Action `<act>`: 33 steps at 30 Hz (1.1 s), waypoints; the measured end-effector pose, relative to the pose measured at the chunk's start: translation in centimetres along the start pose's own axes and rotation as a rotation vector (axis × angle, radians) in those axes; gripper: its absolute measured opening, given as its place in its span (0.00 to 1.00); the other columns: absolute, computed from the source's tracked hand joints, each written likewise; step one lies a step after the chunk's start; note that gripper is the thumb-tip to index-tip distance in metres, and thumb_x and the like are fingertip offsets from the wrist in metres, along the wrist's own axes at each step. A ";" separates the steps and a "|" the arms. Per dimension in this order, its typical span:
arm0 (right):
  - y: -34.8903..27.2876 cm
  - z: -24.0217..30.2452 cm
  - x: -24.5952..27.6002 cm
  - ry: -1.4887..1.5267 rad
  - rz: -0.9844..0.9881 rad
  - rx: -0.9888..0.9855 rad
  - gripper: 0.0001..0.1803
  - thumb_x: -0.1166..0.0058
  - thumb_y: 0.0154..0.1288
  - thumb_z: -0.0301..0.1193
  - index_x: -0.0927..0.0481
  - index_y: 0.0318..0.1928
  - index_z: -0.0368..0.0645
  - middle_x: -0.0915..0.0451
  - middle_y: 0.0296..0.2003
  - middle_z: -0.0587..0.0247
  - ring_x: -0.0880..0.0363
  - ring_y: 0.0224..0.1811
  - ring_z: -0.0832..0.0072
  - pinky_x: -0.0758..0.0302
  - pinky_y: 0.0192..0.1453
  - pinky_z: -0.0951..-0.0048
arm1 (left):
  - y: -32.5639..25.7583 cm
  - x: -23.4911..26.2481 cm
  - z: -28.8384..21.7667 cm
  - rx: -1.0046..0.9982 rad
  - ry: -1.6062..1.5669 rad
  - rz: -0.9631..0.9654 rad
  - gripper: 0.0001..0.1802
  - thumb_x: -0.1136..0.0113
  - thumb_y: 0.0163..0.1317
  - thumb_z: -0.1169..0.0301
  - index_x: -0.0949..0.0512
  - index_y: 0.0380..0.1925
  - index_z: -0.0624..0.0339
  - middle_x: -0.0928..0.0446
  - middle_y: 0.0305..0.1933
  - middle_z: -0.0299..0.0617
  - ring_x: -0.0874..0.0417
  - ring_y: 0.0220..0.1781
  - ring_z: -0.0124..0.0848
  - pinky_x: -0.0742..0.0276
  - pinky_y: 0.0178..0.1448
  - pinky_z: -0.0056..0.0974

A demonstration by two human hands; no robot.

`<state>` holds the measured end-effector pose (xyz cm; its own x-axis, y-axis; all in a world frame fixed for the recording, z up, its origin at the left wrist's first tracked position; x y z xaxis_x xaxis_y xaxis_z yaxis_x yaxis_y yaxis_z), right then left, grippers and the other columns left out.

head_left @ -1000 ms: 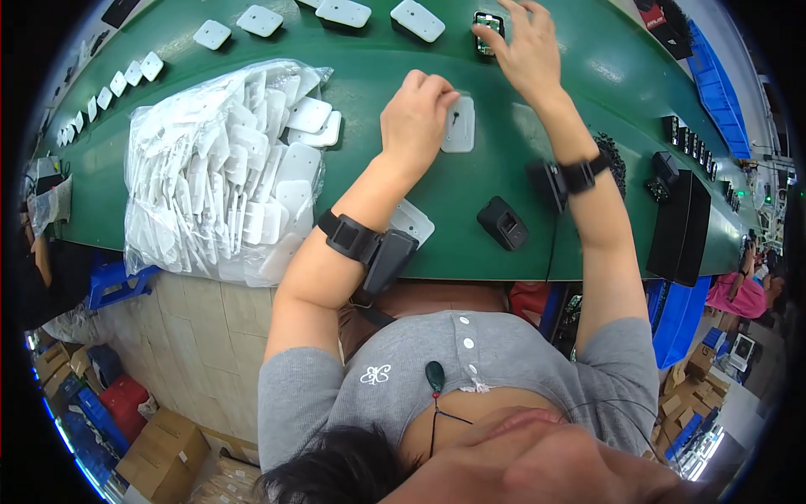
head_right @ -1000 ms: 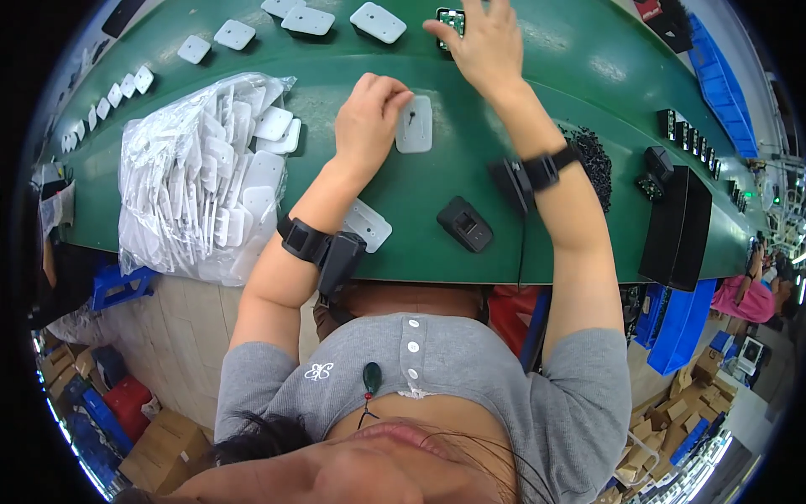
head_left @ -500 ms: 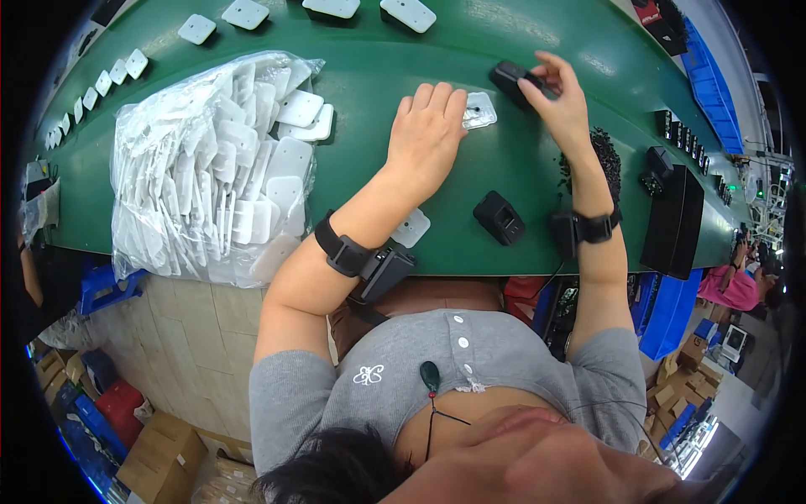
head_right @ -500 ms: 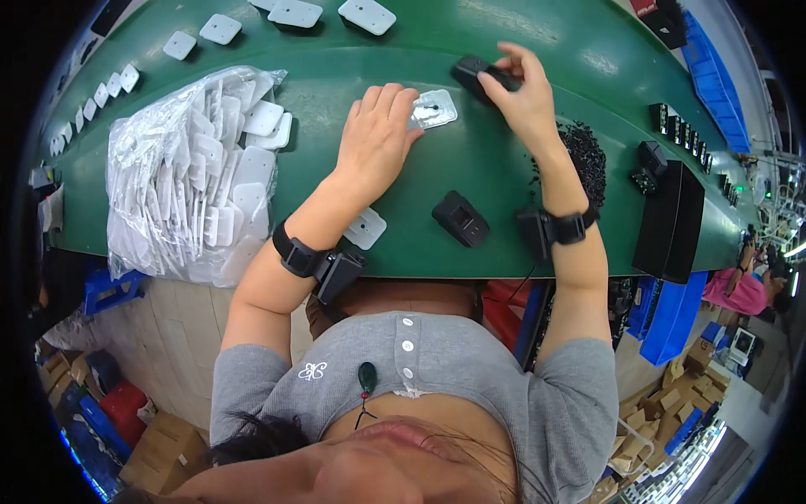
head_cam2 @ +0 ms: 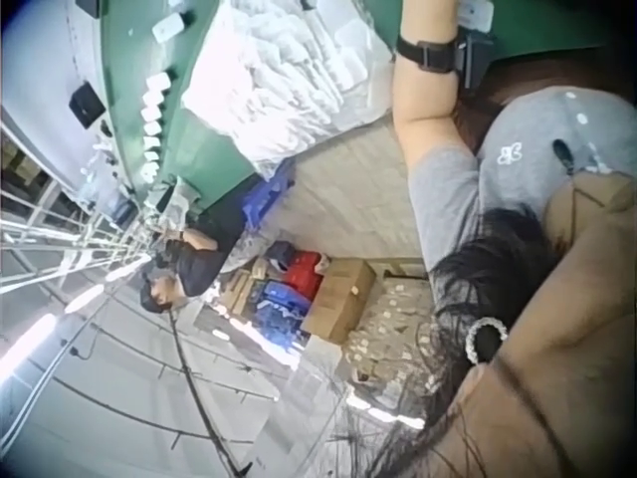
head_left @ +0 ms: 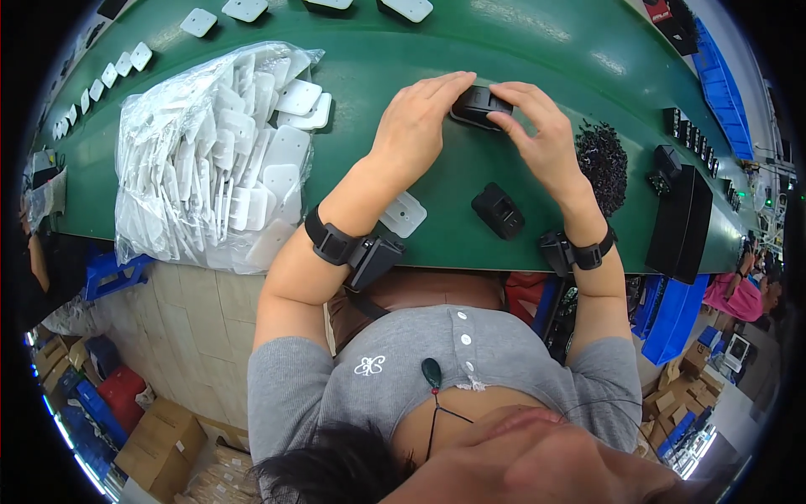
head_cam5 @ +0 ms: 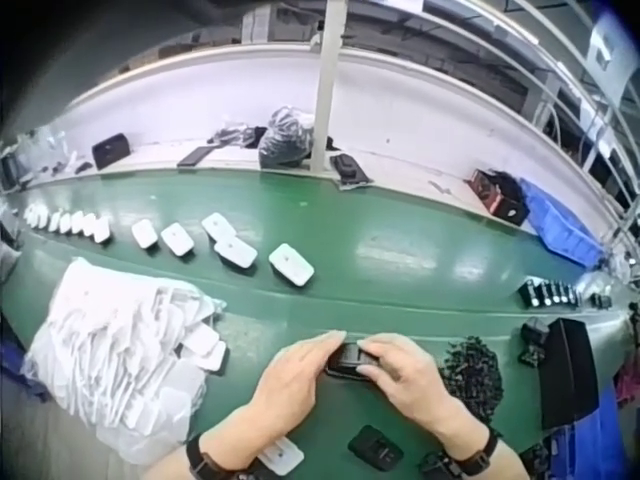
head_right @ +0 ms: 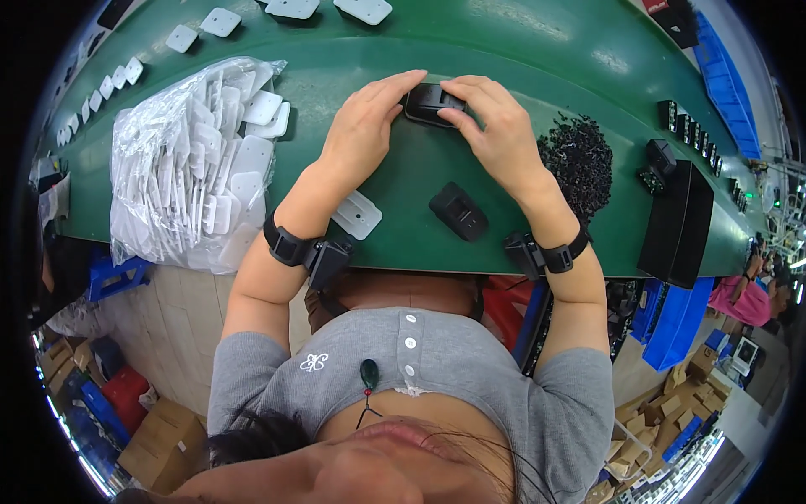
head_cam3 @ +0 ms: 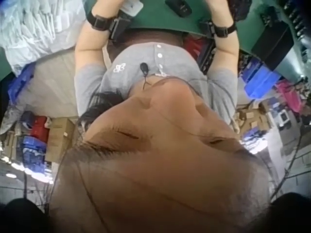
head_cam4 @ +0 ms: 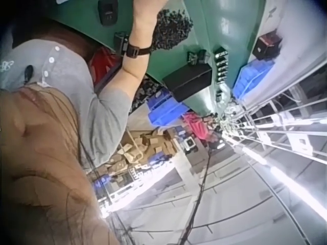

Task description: Assembling small electronic casings by inserting internal components.

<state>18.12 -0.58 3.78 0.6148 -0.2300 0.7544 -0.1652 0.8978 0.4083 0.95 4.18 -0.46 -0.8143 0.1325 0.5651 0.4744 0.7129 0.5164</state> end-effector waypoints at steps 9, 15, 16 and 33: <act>-0.1 0.1 -0.7 -0.131 0.017 0.108 0.16 0.37 0.57 0.29 0.20 0.47 0.40 0.20 0.44 0.59 0.21 0.46 0.62 0.23 0.49 0.67 | -0.4 0.3 -0.3 -0.016 0.122 0.071 0.24 0.52 0.54 0.84 0.22 0.51 0.60 0.22 0.57 0.44 0.21 0.57 0.42 0.25 0.59 0.42; -0.8 -0.5 -1.5 -0.189 -0.023 0.207 0.20 0.37 0.56 0.24 0.20 0.51 0.41 0.21 0.46 0.57 0.21 0.46 0.60 0.22 0.49 0.66 | -0.6 0.3 -0.6 -0.062 0.200 0.080 0.21 0.49 0.56 0.80 0.22 0.51 0.59 0.21 0.56 0.43 0.22 0.58 0.37 0.27 0.59 0.41; -0.9 -0.5 -1.7 -0.217 -0.026 0.227 0.21 0.37 0.56 0.24 0.20 0.52 0.42 0.21 0.46 0.57 0.21 0.46 0.61 0.23 0.48 0.66 | -0.7 0.4 -0.8 -0.075 0.254 0.084 0.21 0.48 0.56 0.79 0.22 0.52 0.60 0.22 0.57 0.43 0.22 0.58 0.36 0.28 0.59 0.40; 2.4 -4.4 -0.7 0.701 0.117 -0.409 0.18 0.48 0.71 0.32 0.25 0.58 0.41 0.23 0.50 0.64 0.27 0.52 0.79 0.33 0.61 0.76 | 1.2 -0.7 0.4 -0.018 0.174 -0.031 0.19 0.37 0.55 0.68 0.22 0.47 0.63 0.21 0.45 0.45 0.21 0.47 0.40 0.26 0.50 0.40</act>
<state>20.67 3.42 1.93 0.9727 0.0401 0.2288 -0.0469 0.9986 0.0247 1.96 5.25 -0.49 -0.7590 -0.0112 0.6510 0.4576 0.7020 0.5457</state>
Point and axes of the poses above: each hand's wrist, its own y-axis towards the middle knuckle, its own x-axis out of the back of the hand, z = x × y, the point moved 3 cm from there along y, towards the middle knuckle
